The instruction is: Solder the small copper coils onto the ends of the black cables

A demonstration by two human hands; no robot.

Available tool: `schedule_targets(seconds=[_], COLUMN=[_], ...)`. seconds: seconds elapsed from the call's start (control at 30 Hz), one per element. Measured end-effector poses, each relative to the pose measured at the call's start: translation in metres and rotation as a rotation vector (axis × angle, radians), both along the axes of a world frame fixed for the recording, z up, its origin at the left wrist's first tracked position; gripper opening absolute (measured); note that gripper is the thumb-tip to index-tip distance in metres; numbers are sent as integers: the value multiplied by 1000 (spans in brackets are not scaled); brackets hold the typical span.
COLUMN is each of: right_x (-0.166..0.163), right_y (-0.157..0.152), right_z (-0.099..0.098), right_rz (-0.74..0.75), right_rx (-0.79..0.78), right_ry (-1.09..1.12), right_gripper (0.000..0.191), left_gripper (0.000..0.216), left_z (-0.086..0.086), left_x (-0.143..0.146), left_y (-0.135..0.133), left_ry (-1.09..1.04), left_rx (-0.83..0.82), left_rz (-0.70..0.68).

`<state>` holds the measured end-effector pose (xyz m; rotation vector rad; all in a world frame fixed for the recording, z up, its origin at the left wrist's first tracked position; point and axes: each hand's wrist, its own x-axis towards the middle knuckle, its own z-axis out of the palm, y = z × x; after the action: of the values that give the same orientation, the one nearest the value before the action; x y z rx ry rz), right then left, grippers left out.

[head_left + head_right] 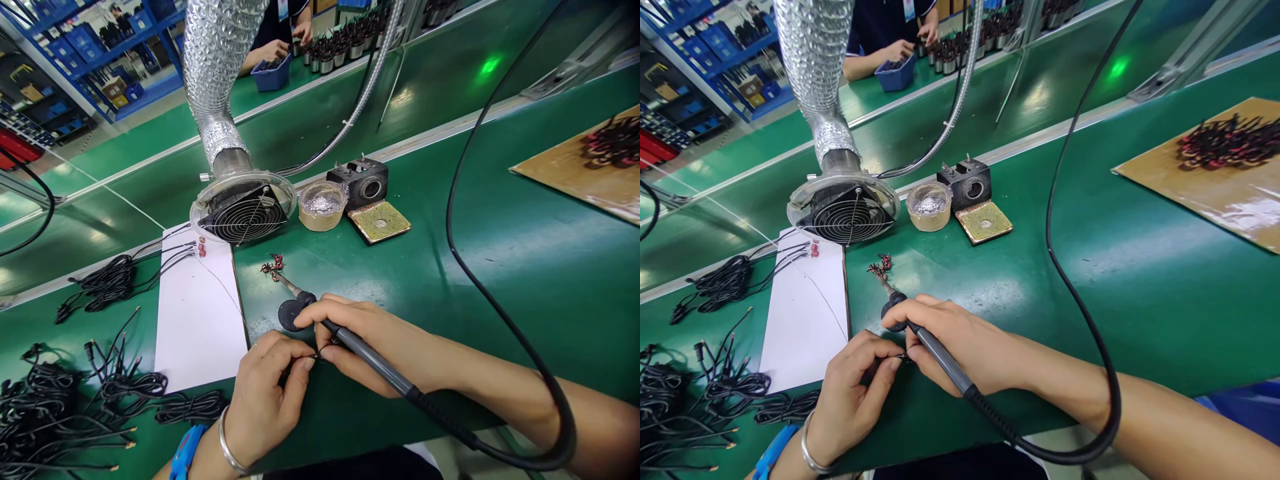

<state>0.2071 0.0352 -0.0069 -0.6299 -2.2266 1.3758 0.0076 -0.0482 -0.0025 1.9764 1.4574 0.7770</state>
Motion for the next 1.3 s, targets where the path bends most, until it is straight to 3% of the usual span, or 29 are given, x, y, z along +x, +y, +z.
schedule_targets(seconds=[0.27, 0.5, 0.67, 0.9, 1.3], right_x=[-2, -5, -10, -9, -4], right_y=[0, -2, -6, -8, -8], right_z=[-3, 2, -2, -6, -1], right_rz=[11, 16, -79, -116, -95], right_rx=[-3, -251, -310, -261, -181], right_ry=[-16, 24, 58, 77, 66], right_gripper=[38, 42, 38, 41, 45], left_gripper=[13, 13, 14, 18, 19], left_z=[0, -1, -4, -5, -3], left_x=[-1, 1, 3, 0, 1], left_y=[1, 2, -1, 1, 3], left_ry=[7, -15, -9, -43, -13], left_rx=[70, 187, 264, 266, 293], left_rz=[3, 62, 88, 28, 46])
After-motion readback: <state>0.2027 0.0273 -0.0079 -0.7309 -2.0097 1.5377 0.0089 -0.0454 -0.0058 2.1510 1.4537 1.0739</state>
